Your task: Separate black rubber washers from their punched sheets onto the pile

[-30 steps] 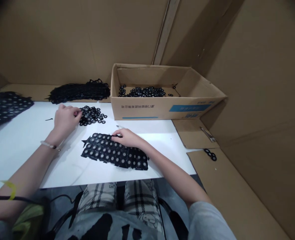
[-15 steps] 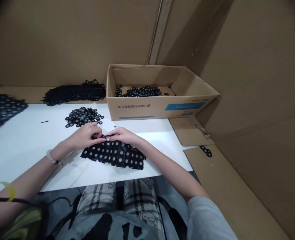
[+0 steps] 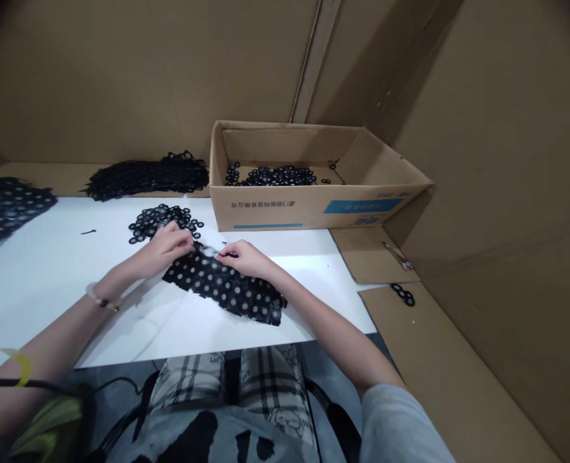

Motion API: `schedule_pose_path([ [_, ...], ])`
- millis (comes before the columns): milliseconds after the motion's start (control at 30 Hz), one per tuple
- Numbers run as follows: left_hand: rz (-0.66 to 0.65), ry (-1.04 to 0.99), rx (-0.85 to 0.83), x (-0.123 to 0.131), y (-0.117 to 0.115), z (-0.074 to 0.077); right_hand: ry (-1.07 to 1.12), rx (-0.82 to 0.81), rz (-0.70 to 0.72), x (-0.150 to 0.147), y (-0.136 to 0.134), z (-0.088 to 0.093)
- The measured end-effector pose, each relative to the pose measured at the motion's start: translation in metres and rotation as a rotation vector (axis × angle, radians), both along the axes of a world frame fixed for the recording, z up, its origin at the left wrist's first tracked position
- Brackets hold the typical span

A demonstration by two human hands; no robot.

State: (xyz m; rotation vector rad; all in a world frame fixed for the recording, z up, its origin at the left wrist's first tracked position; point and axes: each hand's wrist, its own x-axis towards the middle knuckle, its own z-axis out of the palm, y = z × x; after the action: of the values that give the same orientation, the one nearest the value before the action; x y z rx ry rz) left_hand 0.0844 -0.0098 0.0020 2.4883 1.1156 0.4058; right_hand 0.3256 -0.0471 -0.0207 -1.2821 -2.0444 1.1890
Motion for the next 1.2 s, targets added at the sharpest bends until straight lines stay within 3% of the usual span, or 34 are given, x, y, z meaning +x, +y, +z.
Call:
schedule_pose_path([
  [133, 0.387, -0.073, 0.225, -0.025, 0.021, 0.002, -0.091, 0.044, 0.025, 0.008, 0.001, 0.003],
  [233, 0.616, -0.003, 0.336, -0.036, 0.029, 0.0, -0.163, 0.117, 0.07, 0.008, -0.004, 0.007],
  [367, 0.709, 0.073, 0.3, -0.036, 0.029, -0.005, -0.288, 0.283, 0.055, 0.005, -0.011, 0.012],
  [433, 0.707, 0.035, 0.328, -0.032, 0.027, -0.005, -0.245, 0.276, 0.068, 0.003, -0.012, 0.013],
  [500, 0.627, -0.012, 0.37, -0.025, 0.022, -0.002, -0.143, 0.192, 0.086, 0.001, -0.011, 0.012],
  [567, 0.436, -0.03, 0.357, -0.019, 0.017, 0.002, -0.043, 0.098, 0.066, -0.002, -0.01, 0.008],
  [700, -0.038, 0.044, 0.103, -0.008, 0.007, 0.003, 0.114, 0.04, 0.024, -0.006, -0.007, 0.0],
  [767, -0.175, 0.065, -0.027, -0.004, 0.004, 0.0, 0.133, 0.025, 0.027, -0.006, -0.006, -0.002],
  [900, -0.257, 0.011, -0.066, 0.002, 0.0, -0.003, 0.04, -0.015, 0.013, -0.005, -0.006, 0.001],
  [1067, -0.223, -0.037, 0.011, 0.003, -0.007, 0.006, -0.091, -0.017, -0.035, -0.005, -0.009, 0.009],
  [1200, -0.323, -0.009, -0.022, 0.007, -0.013, 0.011, -0.132, -0.06, -0.055, -0.002, -0.01, 0.011],
])
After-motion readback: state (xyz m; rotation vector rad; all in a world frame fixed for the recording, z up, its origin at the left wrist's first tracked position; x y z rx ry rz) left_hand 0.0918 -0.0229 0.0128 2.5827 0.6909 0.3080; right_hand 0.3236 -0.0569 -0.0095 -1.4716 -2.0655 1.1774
